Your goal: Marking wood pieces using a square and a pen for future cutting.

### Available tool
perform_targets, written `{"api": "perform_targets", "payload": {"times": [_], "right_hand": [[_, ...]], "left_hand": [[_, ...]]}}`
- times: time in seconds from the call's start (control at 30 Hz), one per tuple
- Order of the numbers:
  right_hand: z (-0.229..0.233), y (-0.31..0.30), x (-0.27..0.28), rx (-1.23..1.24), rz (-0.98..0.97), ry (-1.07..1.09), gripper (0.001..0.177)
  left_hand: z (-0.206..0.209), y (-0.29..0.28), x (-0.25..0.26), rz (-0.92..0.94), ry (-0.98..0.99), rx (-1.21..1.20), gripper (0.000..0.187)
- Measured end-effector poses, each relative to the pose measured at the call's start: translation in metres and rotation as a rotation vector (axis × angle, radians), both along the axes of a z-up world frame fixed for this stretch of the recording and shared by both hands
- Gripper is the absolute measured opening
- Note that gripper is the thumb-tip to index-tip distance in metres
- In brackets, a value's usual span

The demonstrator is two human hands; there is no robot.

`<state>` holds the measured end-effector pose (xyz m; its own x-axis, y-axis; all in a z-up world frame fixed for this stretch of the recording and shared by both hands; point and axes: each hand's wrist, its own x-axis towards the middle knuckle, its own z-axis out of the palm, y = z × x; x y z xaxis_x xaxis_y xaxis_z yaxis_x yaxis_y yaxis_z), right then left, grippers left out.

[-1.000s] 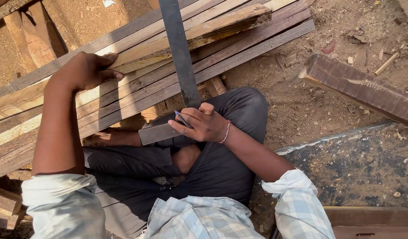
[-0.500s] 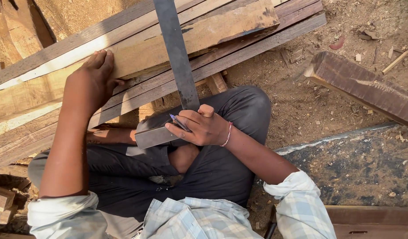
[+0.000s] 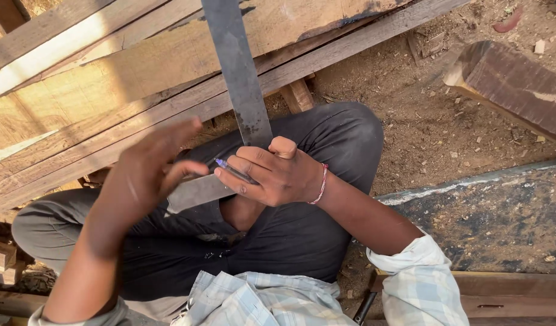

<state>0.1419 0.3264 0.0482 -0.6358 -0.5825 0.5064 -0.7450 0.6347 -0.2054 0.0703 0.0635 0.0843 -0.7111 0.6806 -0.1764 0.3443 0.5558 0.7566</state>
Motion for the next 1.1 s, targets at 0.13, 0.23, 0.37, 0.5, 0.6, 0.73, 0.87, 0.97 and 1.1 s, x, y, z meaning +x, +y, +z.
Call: {"api": "perform_targets", "payload": {"times": [0.13, 0.23, 0.37, 0.5, 0.6, 0.73, 0.87, 0.97, 1.1], "right_hand": [[0.010, 0.012, -0.018, 0.014, 0.117, -0.047, 0.022], [0.006, 0.020, -0.033, 0.087, 0.169, 0.048, 0.015], [-0.011, 0.030, -0.048, 0.159, 0.210, 0.055, 0.010], [-0.033, 0.042, -0.055, 0.103, 0.161, 0.016, 0.015], [0.001, 0.060, -0.087, 0.042, -0.085, -0.023, 0.038], [-0.035, 0.102, -0.067, -0.254, -0.302, -0.428, 0.094], [-0.072, 0.112, -0.052, -1.201, -0.675, -0.711, 0.091], [-0.074, 0.117, -0.058, -1.162, -0.561, -0.531, 0.095], [-0.075, 0.114, -0.058, -0.940, -0.589, -0.464, 0.077]], "left_hand": [[0.032, 0.018, 0.002, -0.123, -0.076, -0.157, 0.076], [0.030, 0.027, 0.009, -0.188, -0.168, -0.171, 0.081], [-0.005, 0.049, 0.025, -0.173, 0.144, -0.262, 0.083], [-0.045, 0.055, 0.034, 0.028, 0.219, -0.064, 0.060], [-0.042, 0.062, 0.018, -0.002, 0.393, -0.063, 0.056], [-0.048, 0.073, -0.003, 0.071, 0.421, -0.105, 0.064], [-0.075, 0.073, -0.009, 0.071, 0.552, -0.152, 0.058], [-0.087, 0.078, -0.008, 0.052, 0.619, -0.125, 0.058], [-0.095, 0.077, -0.008, 0.038, 0.671, -0.155, 0.057]]}}
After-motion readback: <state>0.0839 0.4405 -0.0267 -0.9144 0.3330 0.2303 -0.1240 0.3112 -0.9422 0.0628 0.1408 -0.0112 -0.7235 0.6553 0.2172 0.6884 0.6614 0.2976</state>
